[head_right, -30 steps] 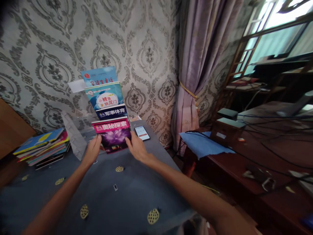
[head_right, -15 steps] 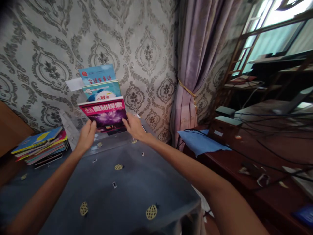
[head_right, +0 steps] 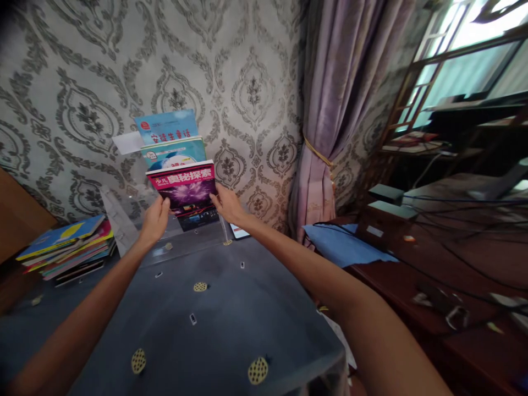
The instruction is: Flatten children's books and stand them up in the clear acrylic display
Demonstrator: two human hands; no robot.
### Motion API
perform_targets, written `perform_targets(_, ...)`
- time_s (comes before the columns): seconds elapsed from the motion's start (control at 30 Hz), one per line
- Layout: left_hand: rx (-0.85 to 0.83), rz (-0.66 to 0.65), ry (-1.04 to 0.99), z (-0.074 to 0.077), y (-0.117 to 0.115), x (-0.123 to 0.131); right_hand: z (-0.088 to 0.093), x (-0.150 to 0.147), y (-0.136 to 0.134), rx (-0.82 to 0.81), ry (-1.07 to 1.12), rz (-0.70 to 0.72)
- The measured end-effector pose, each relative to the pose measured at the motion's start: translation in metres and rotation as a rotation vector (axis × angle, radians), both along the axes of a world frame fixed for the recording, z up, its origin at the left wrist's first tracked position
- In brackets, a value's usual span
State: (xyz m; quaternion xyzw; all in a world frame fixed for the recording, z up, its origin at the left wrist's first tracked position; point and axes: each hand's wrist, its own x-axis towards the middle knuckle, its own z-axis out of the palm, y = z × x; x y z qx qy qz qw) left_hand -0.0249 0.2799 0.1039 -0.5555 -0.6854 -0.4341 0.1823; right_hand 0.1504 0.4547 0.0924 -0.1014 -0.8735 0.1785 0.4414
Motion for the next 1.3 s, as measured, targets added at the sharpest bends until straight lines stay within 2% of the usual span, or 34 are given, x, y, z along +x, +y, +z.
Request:
perform_targets(0.23,-0.081,0.059,0.050,-0.009,0.005,-0.005,-0.012,-0.007,0.009,-0.030,-0.028,-0.008)
perform_targets(0.47,-0.275,0.279,0.235,-0.006,0.002,0.001,-0.019,-0.010,0.012,-0.015,-0.098,-0.109)
perform_targets(0.63,-0.483,0.448,0.227,0.001,0.000,0.009,-0.023,-0.010,0.009,-0.066,-0.102,-0.137)
perform_targets(0.77,-0.574,0.529,0.177,0.003,-0.001,0.011,-0.024,-0.011,0.007,-0.120,-0.101,-0.167)
perform_targets(0.97,-0.637,0.521,0.167,0.004,0.001,0.011,-0.022,-0.017,0.012,-0.142,-0.088,-0.160)
perform_targets(1.3,-0.612,0.515,0.151,0.014,0.007,0.013,-0.025,-0.025,0.011,-0.127,-0.063,-0.194)
